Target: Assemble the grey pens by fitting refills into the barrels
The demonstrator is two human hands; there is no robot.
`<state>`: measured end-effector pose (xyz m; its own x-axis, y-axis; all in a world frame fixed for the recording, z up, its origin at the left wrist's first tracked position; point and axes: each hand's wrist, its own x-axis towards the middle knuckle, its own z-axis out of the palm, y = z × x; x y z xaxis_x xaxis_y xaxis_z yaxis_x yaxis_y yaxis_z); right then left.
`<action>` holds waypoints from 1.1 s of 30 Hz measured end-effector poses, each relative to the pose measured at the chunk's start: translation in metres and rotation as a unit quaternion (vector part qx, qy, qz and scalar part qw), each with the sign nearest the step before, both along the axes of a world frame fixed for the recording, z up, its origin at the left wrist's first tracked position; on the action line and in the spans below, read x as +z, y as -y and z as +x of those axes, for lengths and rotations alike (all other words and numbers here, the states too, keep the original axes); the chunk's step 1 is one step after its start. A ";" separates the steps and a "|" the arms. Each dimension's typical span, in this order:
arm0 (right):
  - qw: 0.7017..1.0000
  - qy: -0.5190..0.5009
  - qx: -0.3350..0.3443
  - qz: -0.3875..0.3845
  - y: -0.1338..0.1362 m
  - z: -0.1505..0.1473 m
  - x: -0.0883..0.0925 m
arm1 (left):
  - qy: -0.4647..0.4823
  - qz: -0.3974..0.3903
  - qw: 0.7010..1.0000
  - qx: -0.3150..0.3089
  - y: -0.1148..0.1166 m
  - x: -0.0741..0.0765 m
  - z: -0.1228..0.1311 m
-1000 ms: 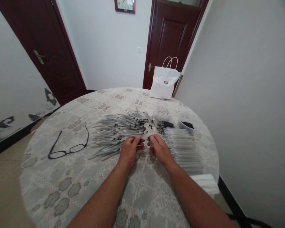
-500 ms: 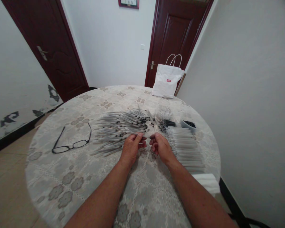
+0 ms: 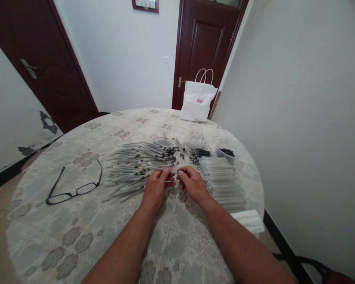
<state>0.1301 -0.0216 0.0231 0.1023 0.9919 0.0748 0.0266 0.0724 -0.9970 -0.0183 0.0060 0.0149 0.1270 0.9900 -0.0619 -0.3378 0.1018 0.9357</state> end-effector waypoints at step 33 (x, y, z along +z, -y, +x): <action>0.902 0.423 -0.047 0.067 0.036 0.104 0.071 | 0.022 -0.027 0.999 -0.030 0.002 0.002 0.005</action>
<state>0.2343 -0.0574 0.0939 0.0367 0.9582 0.2838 0.7865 0.1475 -0.5997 -0.0136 0.0040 0.0169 0.1905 0.9757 -0.1084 -0.3701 0.1737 0.9126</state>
